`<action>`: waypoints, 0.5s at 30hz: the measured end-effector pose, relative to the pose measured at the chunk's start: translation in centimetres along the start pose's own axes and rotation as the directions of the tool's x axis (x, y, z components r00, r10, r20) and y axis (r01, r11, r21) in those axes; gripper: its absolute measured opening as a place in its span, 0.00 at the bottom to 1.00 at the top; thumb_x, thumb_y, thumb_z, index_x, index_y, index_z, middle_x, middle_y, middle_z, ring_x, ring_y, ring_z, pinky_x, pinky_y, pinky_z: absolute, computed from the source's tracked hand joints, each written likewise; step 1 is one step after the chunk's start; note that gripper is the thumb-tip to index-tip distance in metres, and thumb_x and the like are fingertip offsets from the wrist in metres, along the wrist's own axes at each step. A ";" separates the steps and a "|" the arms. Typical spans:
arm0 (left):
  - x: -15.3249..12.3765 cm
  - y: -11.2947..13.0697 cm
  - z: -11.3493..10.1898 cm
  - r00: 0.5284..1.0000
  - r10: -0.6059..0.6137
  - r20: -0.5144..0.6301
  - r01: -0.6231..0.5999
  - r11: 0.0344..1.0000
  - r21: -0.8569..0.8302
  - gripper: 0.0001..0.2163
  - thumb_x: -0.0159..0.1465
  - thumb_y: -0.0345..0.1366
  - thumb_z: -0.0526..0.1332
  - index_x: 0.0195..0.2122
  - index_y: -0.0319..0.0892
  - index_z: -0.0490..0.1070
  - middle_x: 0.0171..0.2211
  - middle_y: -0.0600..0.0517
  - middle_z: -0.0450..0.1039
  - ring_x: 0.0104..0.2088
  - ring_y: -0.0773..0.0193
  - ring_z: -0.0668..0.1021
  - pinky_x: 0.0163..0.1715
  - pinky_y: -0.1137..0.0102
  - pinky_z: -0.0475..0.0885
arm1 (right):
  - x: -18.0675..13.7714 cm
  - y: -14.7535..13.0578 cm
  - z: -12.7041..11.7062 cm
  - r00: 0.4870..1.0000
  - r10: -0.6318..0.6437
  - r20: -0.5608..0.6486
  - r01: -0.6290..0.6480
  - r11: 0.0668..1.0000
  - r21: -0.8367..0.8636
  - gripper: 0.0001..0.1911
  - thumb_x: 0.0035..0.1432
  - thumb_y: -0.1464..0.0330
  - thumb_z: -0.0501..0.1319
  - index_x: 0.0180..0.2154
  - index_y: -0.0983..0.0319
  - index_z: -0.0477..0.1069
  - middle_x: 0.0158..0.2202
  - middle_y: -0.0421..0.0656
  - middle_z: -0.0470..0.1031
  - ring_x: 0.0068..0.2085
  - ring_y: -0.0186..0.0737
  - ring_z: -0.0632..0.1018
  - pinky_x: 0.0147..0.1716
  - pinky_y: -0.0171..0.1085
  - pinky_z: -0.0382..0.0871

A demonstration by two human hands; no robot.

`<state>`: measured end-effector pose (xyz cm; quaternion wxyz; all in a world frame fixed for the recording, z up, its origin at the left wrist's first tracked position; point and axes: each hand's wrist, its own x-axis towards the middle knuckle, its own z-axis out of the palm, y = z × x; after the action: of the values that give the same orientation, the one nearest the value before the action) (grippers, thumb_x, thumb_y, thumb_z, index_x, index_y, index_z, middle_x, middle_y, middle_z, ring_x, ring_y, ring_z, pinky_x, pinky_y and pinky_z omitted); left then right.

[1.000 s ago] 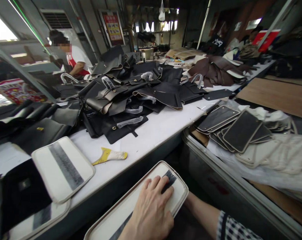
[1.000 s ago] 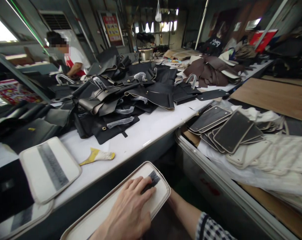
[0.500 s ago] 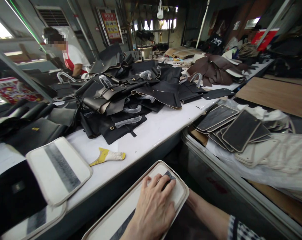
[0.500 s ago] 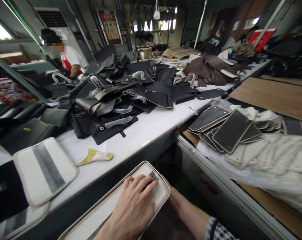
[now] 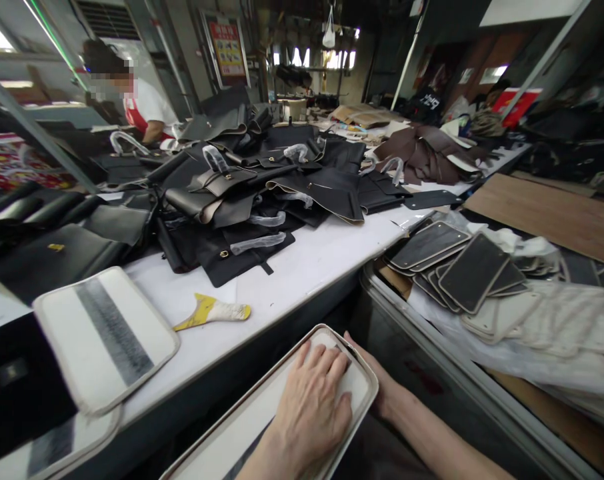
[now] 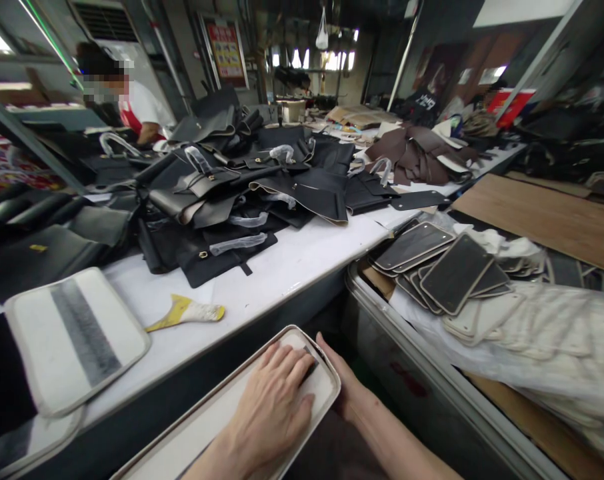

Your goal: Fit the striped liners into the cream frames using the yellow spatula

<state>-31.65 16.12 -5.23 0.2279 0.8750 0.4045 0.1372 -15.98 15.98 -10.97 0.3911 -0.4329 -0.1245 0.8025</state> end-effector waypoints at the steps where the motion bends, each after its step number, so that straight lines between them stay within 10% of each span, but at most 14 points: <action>1: -0.1 -0.1 0.1 1.000 -0.010 -0.012 0.010 1.000 -0.018 0.16 0.61 0.39 0.61 0.51 0.48 0.66 0.50 0.52 0.70 0.52 0.56 0.68 0.65 0.55 0.51 | -0.6 -0.2 0.2 1.000 0.013 -0.005 -0.013 1.000 0.003 0.34 0.62 0.44 0.53 0.47 0.69 0.75 0.44 0.54 0.78 0.48 0.51 0.78 0.50 0.48 0.71; 7: -0.1 -0.2 0.1 0.998 -0.034 -0.059 0.031 0.998 -0.057 0.13 0.57 0.34 0.61 0.45 0.49 0.70 0.51 0.51 0.67 0.51 0.56 0.69 0.57 0.58 0.62 | -3.7 -0.5 0.6 0.914 -0.401 -0.060 0.335 0.829 -0.447 0.25 0.60 0.54 0.63 0.53 0.61 0.74 0.49 0.46 0.78 0.49 0.48 0.76 0.52 0.41 0.68; 15: 0.0 -0.4 -0.4 0.998 -0.024 -0.058 0.023 0.999 -0.032 0.15 0.56 0.36 0.62 0.46 0.50 0.71 0.55 0.49 0.65 0.57 0.52 0.65 0.60 0.56 0.60 | -2.8 -0.5 -0.7 0.806 -0.587 -0.069 0.319 0.530 -0.786 0.21 0.61 0.54 0.60 0.45 0.62 0.80 0.37 0.46 0.81 0.38 0.49 0.79 0.36 0.39 0.72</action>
<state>-32.07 16.43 -5.03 0.2313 0.8621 0.4190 0.1662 -14.25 14.19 -9.48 0.3919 -0.6306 -0.4833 0.4640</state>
